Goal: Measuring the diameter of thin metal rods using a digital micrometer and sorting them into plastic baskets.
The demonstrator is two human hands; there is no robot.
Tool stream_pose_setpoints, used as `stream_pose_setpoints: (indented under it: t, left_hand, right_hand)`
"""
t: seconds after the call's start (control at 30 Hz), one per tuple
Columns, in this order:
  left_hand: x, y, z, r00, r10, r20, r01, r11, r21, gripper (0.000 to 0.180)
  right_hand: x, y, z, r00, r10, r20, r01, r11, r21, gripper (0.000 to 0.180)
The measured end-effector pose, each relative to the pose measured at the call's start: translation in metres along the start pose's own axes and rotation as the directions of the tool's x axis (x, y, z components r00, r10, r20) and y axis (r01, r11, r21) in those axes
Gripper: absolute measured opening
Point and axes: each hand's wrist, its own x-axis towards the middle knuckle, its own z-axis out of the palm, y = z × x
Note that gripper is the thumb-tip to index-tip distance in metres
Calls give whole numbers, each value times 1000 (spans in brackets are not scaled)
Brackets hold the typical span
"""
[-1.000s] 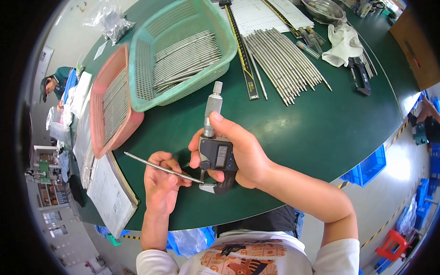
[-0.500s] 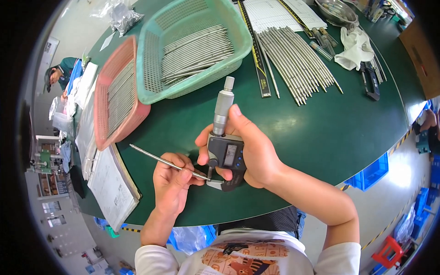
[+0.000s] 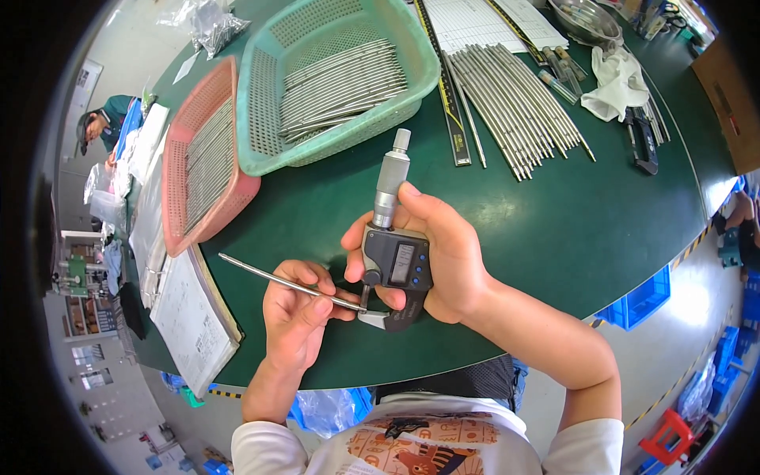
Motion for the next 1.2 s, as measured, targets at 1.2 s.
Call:
stream_pose_setpoints:
  t: [1.2]
  left_hand:
    - [2, 7, 0, 993, -101, -57, 108, 984, 143, 28]
  right_hand:
    - [0, -2, 0, 999, 51, 1, -51, 999, -18, 59]
